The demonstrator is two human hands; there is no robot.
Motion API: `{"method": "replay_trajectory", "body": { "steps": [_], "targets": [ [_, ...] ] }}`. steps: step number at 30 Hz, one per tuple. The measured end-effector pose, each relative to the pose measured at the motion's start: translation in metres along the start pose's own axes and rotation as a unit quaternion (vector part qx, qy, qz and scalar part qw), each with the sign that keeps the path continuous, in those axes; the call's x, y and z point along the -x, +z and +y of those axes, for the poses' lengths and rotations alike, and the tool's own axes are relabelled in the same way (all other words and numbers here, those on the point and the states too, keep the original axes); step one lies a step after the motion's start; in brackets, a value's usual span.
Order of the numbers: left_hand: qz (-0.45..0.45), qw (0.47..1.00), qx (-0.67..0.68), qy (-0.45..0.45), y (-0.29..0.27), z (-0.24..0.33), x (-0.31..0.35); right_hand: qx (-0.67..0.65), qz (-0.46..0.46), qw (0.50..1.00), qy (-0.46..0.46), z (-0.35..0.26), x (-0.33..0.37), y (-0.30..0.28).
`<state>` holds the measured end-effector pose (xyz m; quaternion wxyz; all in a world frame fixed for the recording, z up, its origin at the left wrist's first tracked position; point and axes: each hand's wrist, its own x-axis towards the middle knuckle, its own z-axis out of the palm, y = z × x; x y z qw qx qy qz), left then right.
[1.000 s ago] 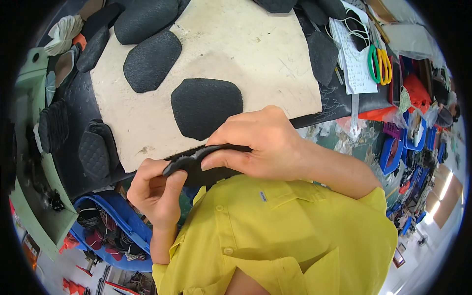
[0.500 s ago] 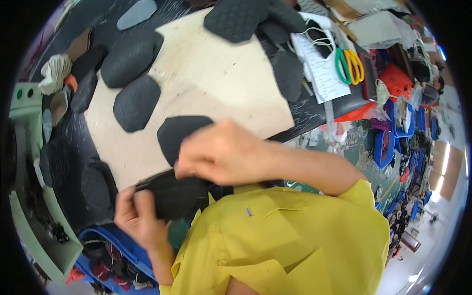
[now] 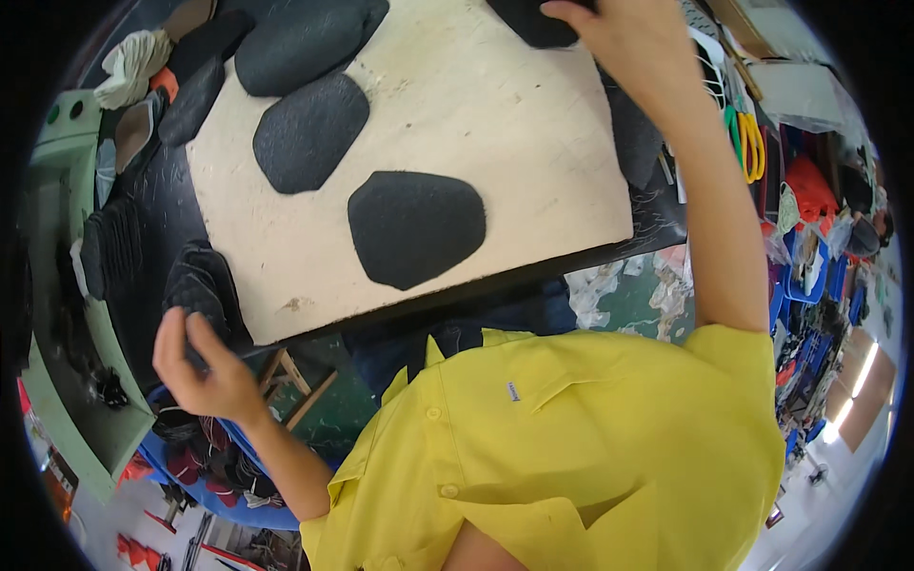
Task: The person assembles black foam shoe insoles by stacking them and securing them with a white elastic band. They then handle a stack of beige foam insoles, separating and inspecting them. The person also uses a pen to mark or write on a piece of paper on the table.
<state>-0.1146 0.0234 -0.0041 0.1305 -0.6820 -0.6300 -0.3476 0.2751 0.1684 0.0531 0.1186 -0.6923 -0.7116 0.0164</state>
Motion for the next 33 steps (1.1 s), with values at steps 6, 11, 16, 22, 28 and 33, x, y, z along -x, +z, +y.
{"method": "replay_trajectory", "body": {
  "steps": [6,11,16,22,28,33],
  "targets": [
    [-0.134,0.952,0.249,0.115,0.022,0.071,0.037,-0.547,-0.110,0.829,-0.016,-0.020,0.068,-0.008],
    [-0.114,0.954,0.256,0.102,0.037,0.082,0.055,-0.528,-0.262,0.806,0.060,-0.053,0.100,0.023],
    [-0.104,0.959,0.252,0.081,0.038,0.081,0.061,-0.522,-0.289,0.795,0.108,-0.066,0.106,0.040],
    [-0.140,0.961,0.221,0.090,0.039,0.079,0.066,-0.483,-0.307,0.813,0.108,-0.066,0.105,0.048],
    [-0.200,0.965,0.134,0.101,0.033,0.088,0.067,-0.453,-0.293,0.837,0.093,-0.069,0.105,0.048],
    [-0.199,0.967,0.120,0.108,0.034,0.090,0.067,-0.445,-0.268,0.850,0.090,-0.074,0.104,0.050]
  ]
}}
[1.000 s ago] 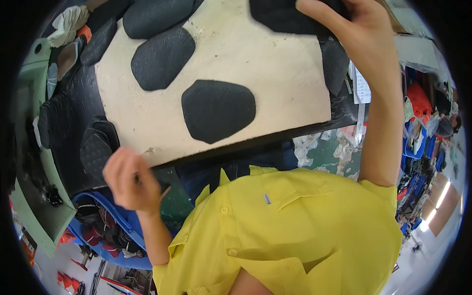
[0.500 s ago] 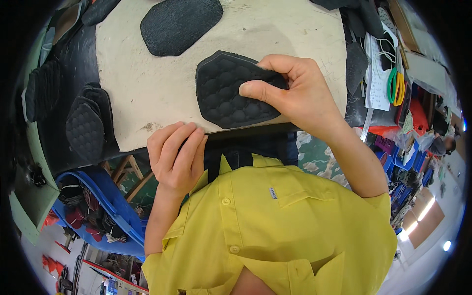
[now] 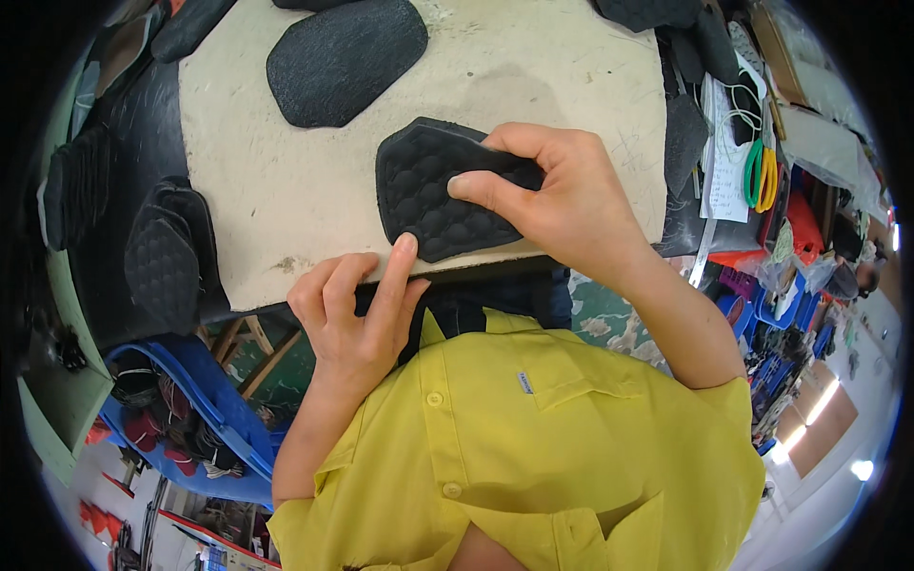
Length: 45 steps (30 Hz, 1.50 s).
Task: The person assembles black foam shoe insoles by stacking them and securing them with a white elastic band. They then handle a stack of beige foam insoles, separating and inspecting them. The person also uses a pen to mark or write on a piece of paper on the table.
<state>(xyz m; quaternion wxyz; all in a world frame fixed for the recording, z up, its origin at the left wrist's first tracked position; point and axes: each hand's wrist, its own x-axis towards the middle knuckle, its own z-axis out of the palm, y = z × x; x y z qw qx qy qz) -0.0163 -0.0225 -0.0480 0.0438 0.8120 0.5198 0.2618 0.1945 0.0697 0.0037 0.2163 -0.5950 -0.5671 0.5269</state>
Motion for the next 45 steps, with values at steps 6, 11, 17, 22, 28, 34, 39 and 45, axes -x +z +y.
{"method": "replay_trajectory", "body": {
  "steps": [6,11,17,22,28,34,39,45],
  "targets": [
    [-0.021,0.998,0.063,0.005,-0.004,0.007,-0.024,0.120,0.006,0.993,-0.011,-0.003,-0.005,0.000],
    [-0.108,0.993,0.038,0.028,0.005,0.018,-0.055,0.221,0.131,0.932,-0.255,0.007,0.007,0.012],
    [-0.143,0.989,-0.028,0.037,0.008,0.025,-0.053,0.155,0.178,0.958,-0.164,0.019,0.025,-0.001],
    [-0.160,0.986,-0.040,0.029,0.009,0.027,-0.050,-0.022,0.119,0.993,0.012,0.019,0.018,-0.008],
    [-0.146,0.988,-0.014,0.039,0.006,0.029,-0.055,0.178,0.135,0.968,-0.117,0.019,0.010,-0.011],
    [0.077,0.943,0.303,-0.117,-0.010,0.006,-0.047,0.199,0.256,0.848,-0.419,0.035,0.038,-0.007],
    [-0.003,0.927,0.366,-0.086,-0.030,0.002,-0.047,0.160,0.206,0.840,-0.475,0.030,0.045,-0.009],
    [0.011,0.933,0.359,-0.029,-0.039,0.016,-0.048,0.248,0.045,0.860,-0.443,-0.005,0.047,-0.003]
  ]
}}
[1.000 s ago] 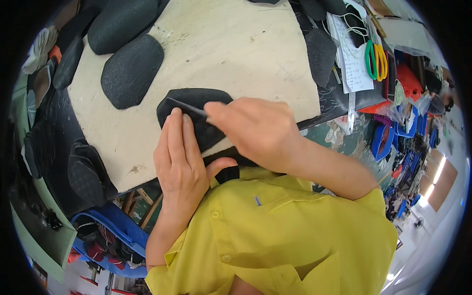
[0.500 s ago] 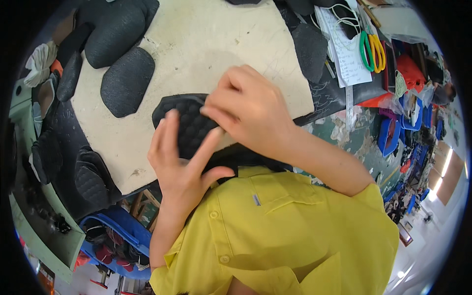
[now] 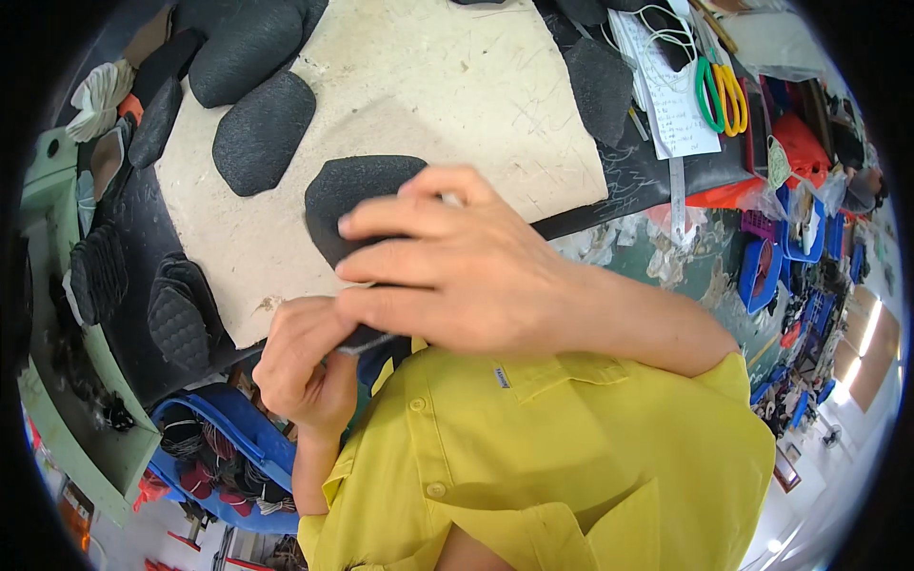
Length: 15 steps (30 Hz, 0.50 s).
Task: The person assembles black foam shoe insoles by stacking them and securing them with a white elastic band. They then handle a stack of beige foam insoles, separating and inspecting them. The person also uses a pen to mark or write on a piece of paper on the table.
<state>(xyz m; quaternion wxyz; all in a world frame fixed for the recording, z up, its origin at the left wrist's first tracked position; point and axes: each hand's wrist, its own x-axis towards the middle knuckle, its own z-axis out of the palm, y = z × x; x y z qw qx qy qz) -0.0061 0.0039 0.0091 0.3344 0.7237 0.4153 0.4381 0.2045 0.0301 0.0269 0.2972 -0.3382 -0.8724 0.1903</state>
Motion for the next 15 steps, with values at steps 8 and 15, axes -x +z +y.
{"method": "replay_trajectory", "body": {
  "steps": [8,15],
  "targets": [
    [0.057,0.997,-0.023,-0.044,-0.011,-0.015,0.009,0.131,-0.070,0.981,0.127,0.029,0.002,-0.020],
    [0.055,0.998,-0.008,0.013,-0.008,0.004,0.000,-0.110,-0.079,0.991,-0.007,0.010,-0.018,-0.001]
  ]
}}
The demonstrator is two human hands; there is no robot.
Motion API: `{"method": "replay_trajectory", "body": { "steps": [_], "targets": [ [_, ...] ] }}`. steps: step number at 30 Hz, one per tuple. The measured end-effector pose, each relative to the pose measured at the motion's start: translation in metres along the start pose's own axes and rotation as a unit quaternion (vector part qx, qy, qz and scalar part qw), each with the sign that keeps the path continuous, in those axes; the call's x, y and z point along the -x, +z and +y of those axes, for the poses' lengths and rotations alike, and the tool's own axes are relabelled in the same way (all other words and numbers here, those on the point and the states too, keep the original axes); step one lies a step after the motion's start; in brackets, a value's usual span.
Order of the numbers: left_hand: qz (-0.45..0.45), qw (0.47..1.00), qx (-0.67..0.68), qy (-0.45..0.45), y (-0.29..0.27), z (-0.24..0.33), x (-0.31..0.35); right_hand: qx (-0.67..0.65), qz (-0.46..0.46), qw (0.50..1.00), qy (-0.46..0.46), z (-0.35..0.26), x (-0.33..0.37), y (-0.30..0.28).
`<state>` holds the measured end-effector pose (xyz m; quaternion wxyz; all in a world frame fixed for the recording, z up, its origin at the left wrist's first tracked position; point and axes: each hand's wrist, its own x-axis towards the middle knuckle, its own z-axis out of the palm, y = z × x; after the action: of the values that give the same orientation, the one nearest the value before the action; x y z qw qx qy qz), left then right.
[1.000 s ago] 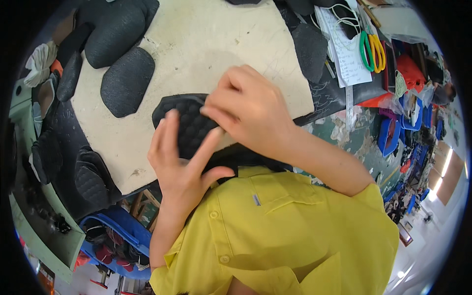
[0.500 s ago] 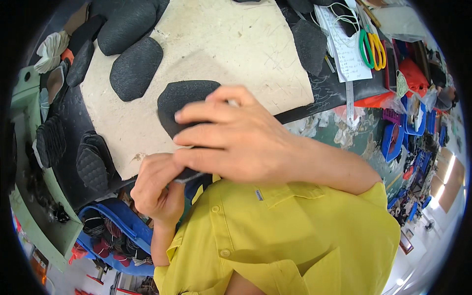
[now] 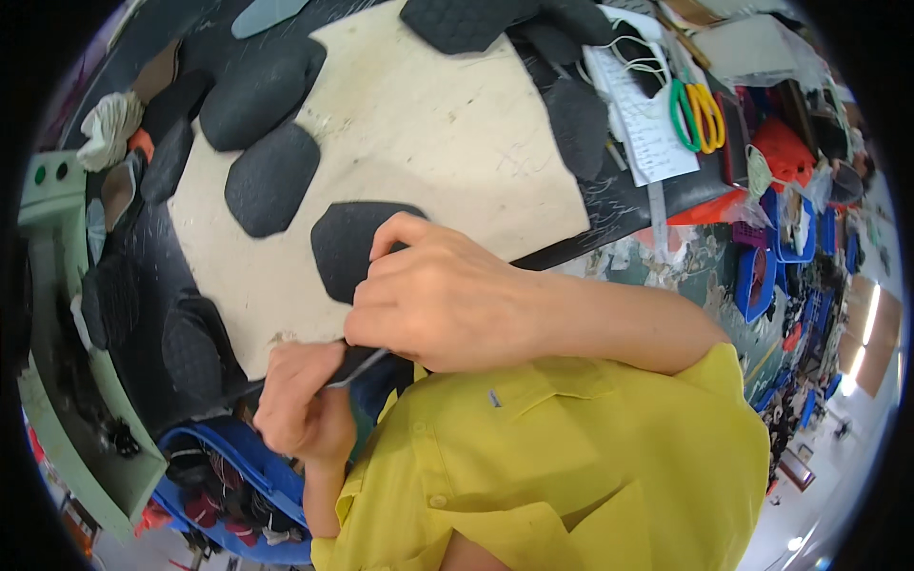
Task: The person assembles black foam shoe insoles by stacking them and securing them with a white elastic band. They then handle a stack of beige foam insoles, separating and inspecting them. The person also uses a pen to mark or write on a piece of paper on the table.
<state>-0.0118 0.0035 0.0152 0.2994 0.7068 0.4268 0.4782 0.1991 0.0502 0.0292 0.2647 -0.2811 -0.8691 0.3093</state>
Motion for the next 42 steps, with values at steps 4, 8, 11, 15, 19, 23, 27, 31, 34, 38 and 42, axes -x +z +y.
{"method": "replay_trajectory", "body": {
  "steps": [4,8,11,15,19,23,27,31,34,38,42],
  "targets": [
    [0.179,0.956,-0.060,-0.225,-0.053,-0.001,0.019,0.171,0.063,0.983,-0.005,0.031,-0.004,-0.034],
    [0.253,0.907,-0.201,-0.269,-0.110,-0.029,0.015,0.476,0.189,0.857,0.059,0.123,-0.017,-0.111],
    [0.195,0.821,-0.523,-0.118,-0.103,-0.037,0.001,0.446,0.065,0.860,0.239,0.153,-0.014,-0.131],
    [-0.044,0.918,-0.385,0.085,-0.046,-0.039,0.006,0.561,0.077,0.793,0.225,0.135,-0.029,-0.112],
    [-0.170,0.947,-0.260,0.082,0.017,-0.036,0.014,0.580,0.120,0.766,0.249,0.125,-0.034,-0.103],
    [-0.133,0.955,-0.253,0.082,0.022,-0.029,0.023,0.465,0.143,0.851,0.196,0.124,-0.014,-0.112],
    [-0.041,0.969,-0.236,0.066,0.007,-0.039,0.038,0.000,0.238,0.921,0.309,0.069,0.013,-0.113],
    [-0.034,0.968,-0.239,0.064,0.007,-0.041,0.045,-0.187,0.109,0.921,0.322,0.026,0.003,-0.045],
    [-0.026,0.969,-0.240,0.049,0.012,-0.042,0.042,-0.263,0.108,0.867,0.409,0.024,0.004,-0.017],
    [-0.008,0.969,-0.245,0.045,0.016,-0.045,0.043,-0.265,0.101,0.852,0.440,0.026,0.000,0.000],
    [0.006,0.968,-0.246,0.047,0.018,-0.048,0.045,-0.259,0.103,0.851,0.445,0.029,-0.003,0.008]
  ]
}}
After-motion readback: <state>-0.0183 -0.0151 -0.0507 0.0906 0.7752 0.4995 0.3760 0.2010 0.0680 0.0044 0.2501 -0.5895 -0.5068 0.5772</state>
